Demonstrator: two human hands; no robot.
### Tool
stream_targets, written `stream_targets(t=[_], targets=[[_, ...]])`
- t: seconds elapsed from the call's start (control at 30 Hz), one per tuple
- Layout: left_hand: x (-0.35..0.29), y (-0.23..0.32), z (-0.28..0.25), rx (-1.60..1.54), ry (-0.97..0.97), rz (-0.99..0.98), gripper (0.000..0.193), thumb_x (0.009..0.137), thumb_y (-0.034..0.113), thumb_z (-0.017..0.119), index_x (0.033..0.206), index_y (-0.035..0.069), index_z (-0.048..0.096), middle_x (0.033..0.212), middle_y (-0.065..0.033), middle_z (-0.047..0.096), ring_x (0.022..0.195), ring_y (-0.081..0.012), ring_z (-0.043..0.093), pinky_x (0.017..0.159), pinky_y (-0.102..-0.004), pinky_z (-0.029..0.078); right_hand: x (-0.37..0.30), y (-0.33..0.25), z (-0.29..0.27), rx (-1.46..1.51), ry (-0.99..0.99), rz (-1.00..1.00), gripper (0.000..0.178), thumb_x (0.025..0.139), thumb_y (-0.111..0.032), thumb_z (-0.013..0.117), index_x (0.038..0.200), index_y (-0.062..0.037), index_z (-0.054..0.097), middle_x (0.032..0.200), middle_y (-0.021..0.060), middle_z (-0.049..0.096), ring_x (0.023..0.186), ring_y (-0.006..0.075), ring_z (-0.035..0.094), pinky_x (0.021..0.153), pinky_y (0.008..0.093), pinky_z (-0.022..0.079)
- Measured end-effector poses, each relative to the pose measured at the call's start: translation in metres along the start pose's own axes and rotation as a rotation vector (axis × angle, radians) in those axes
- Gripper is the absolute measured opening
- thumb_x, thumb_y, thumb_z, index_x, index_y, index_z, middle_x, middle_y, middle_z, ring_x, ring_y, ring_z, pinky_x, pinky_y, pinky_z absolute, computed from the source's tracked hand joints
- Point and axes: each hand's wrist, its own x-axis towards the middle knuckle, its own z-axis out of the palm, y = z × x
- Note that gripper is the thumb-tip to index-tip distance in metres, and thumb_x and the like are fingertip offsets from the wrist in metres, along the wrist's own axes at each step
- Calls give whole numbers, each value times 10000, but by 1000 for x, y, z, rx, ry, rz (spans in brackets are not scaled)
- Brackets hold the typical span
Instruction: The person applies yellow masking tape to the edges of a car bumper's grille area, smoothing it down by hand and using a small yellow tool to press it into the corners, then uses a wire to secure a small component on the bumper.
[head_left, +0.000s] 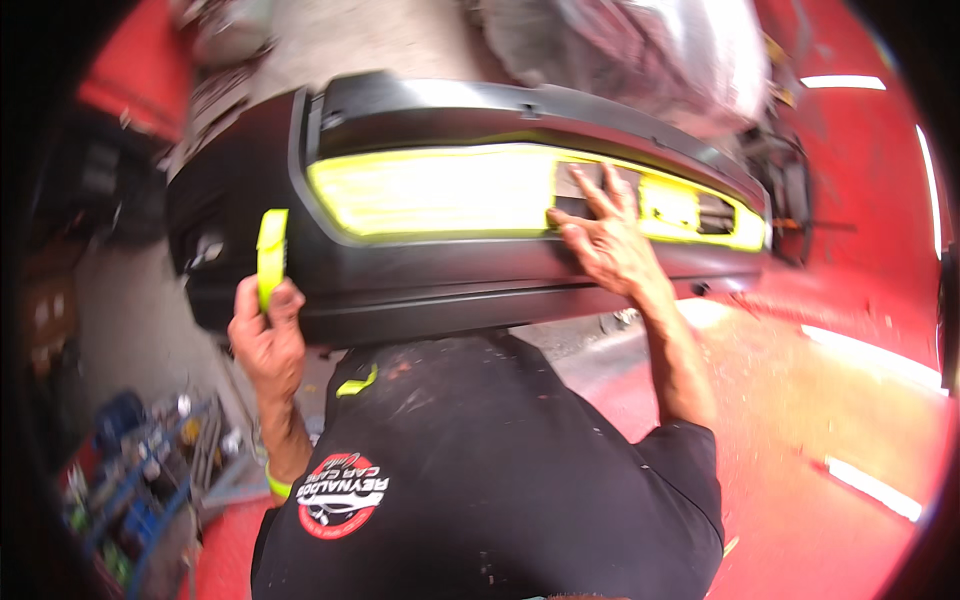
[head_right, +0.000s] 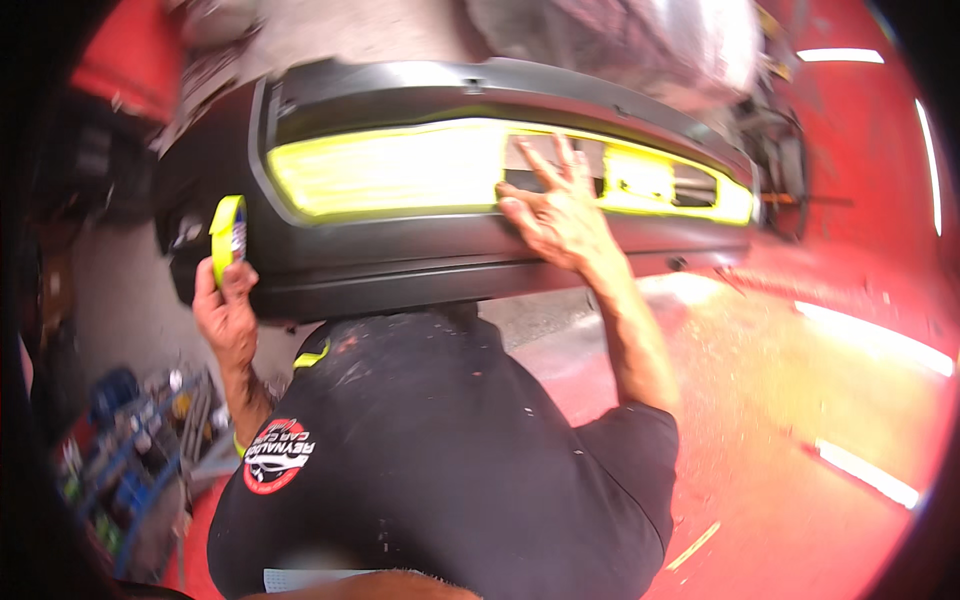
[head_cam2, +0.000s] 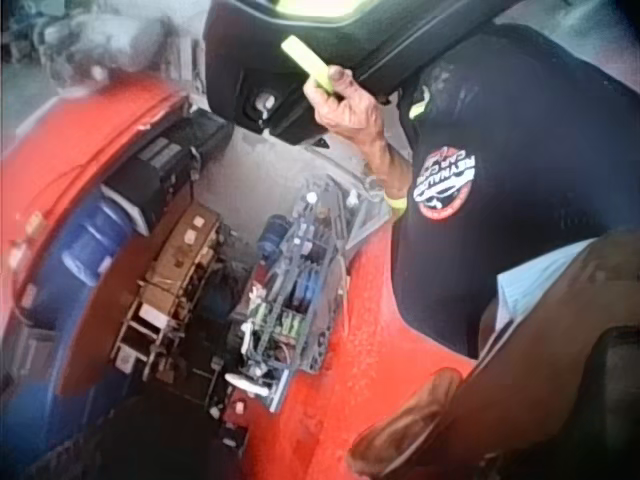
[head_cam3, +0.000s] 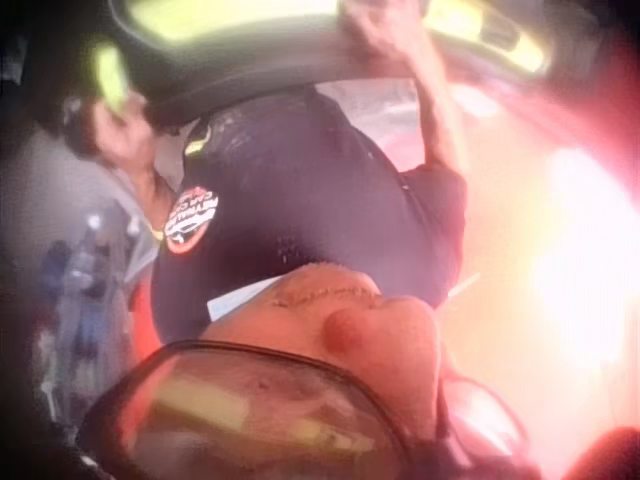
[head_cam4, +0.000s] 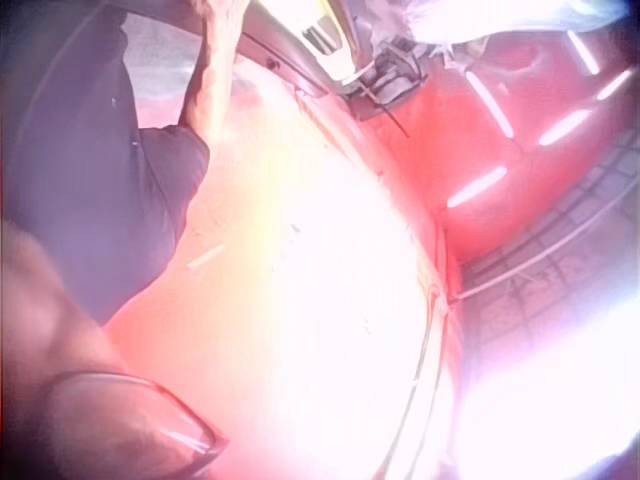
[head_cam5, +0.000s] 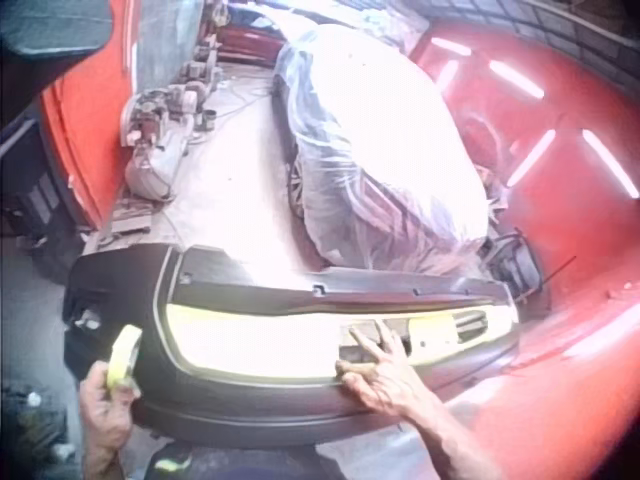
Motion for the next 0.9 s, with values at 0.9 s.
stream_targets(t=[0.9], targets=[[-30, 55, 148, -118, 657, 294, 487, 1060, 123, 486, 1474, 11, 254, 775, -52, 572, 713, -98, 500, 764, -268, 461, -69, 224, -7, 44, 87, 133, 241, 754, -108, 755, 987, -69, 709, 956, 164, 652, 938, 374, 641, 808, 443, 499]])
